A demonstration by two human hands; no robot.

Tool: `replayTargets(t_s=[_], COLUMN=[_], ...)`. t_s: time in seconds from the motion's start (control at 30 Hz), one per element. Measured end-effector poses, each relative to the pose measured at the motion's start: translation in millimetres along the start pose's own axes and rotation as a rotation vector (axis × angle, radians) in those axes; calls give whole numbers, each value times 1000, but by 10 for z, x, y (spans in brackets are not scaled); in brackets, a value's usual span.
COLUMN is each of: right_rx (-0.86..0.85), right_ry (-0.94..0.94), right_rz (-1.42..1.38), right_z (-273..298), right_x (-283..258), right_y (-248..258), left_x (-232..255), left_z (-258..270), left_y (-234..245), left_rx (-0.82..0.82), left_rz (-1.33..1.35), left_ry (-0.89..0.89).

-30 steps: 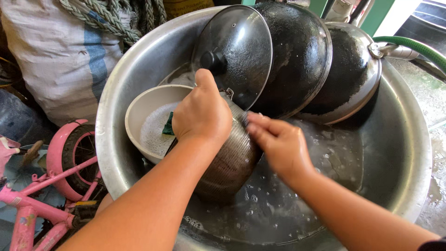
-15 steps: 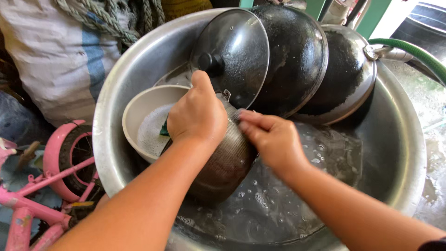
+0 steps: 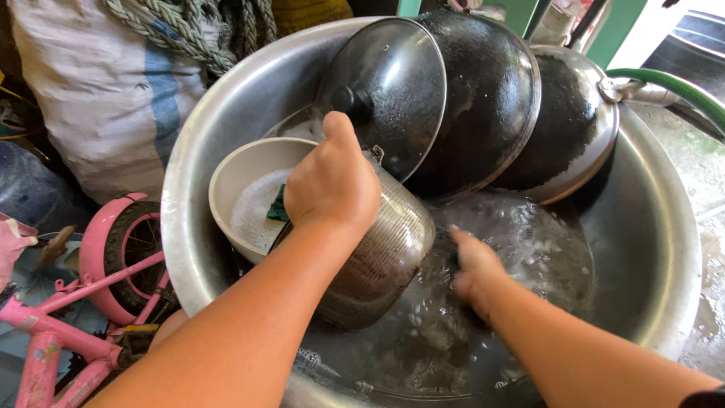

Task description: The person washes a large metal pot by hand using a steel wool scrubber in a basin of soapy water.

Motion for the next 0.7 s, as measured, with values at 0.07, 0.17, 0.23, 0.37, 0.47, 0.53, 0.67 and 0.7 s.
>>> replayTargets(t_s=[0.07,0.17,0.23,0.37,0.47,0.53,0.67,0.7], right_rx=[-192,-283,-260,-198,-98,-130,-298,-327], right_ry=[-113,2,238,700,841,966,1537,1721], right_rz=[-175,-337,-305,72,363,530,841,904], right_z=[140,586,914,1299,1397,1488,1850,1941], right_x=[78,55,34,17,-180,-368,-241,-165], right_y=[-193,-345,-282,-220,-343,-467,-797,-846], left_x=[4,10,7,69,-16,-106,-364,-404], left_z=[-4,-43,-45,-48,-73,-211,-559,-614], left_y=[-13,-19,-25,-31,-79,-170,-413,-451], left_rx=[5,-6,-36,0,-9,8,-43,-112], left_rz=[2,-8,-6,-9,58,117,514,630], left_ry=[2,10,31,5,55,82,216,285])
Point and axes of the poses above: each hand's wrist, its own z-axis away from the middle knuckle, its own y-axis out of the back of the hand, x = y × z, the point moved 3 cm from there along -z, towards the middle knuckle, and after that the axes turned 8 degrees about -y, right-handed, at the moved point
